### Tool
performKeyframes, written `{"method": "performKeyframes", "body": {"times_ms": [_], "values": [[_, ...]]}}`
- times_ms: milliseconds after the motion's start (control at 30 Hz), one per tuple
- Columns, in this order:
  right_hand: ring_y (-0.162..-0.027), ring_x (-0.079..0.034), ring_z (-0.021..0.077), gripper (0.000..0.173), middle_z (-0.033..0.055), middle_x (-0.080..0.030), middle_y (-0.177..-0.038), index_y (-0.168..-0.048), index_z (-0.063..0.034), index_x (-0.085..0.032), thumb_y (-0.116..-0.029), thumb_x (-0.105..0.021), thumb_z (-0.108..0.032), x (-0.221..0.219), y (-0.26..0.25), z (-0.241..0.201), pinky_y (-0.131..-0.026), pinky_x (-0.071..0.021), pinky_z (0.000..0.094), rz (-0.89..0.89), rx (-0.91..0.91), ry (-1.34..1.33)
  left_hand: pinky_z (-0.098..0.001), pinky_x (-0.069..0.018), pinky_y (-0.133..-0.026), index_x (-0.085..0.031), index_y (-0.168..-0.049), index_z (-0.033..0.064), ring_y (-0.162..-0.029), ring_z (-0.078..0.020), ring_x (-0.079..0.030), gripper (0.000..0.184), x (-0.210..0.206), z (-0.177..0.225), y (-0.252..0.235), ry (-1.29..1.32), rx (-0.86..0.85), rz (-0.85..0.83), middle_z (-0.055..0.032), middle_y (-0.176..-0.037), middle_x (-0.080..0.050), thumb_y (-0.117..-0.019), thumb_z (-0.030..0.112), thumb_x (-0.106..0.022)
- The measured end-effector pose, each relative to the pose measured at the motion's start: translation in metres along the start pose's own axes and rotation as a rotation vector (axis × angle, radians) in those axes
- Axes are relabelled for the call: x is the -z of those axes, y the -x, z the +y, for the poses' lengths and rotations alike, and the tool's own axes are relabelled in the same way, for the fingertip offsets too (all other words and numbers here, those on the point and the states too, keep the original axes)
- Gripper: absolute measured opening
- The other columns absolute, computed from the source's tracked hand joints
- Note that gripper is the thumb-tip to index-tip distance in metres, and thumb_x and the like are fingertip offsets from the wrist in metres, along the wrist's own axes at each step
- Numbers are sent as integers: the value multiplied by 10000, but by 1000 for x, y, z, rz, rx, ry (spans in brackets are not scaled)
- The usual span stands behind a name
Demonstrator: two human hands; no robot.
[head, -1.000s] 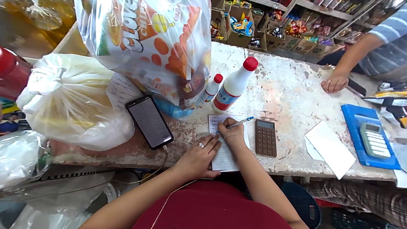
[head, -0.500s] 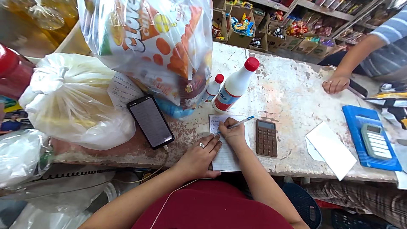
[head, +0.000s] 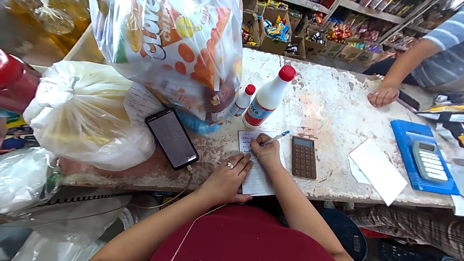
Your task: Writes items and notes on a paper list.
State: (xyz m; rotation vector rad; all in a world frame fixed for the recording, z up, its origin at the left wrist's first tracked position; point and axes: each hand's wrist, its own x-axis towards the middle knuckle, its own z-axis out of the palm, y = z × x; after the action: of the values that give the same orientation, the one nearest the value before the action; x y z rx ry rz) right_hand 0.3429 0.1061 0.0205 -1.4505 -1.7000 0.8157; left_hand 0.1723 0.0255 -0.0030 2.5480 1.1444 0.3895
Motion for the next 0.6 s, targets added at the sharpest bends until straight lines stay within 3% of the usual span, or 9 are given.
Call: {"method": "performKeyframes", "body": {"times_ms": [267,400,600], "values": [[-503,-441,14,308,-49,-471,-558,-652,-87,-517,-922,-665,-72,1,0,0,-507,-385,211,-31,-16,65,-522,-311,-1207,-421,-1531,26,-1514,-357,-333,989,5,0,2,78,4,-28,-174,-1632,-363,-840,696,-649],[-523,-464,-50,273,-92,-497,-568,-637,-104,-530,-878,-659,-85,-3,2,6,-519,-399,149,19,66,34,-515,-290,-1221,-417,-1529,18,-1521,-365,-317,971,6,0,3,104,-6,-15,-185,-1634,-353,-838,641,-698],[-519,-462,-73,265,-130,-483,-579,-665,-132,-519,-892,-636,-60,-5,-1,8,-515,-392,115,88,61,-95,-503,-295,-1220,-447,-1504,-1,-1506,-381,-342,960,4,0,3,111,-25,34,-209,-1614,-378,-822,609,-737]]}}
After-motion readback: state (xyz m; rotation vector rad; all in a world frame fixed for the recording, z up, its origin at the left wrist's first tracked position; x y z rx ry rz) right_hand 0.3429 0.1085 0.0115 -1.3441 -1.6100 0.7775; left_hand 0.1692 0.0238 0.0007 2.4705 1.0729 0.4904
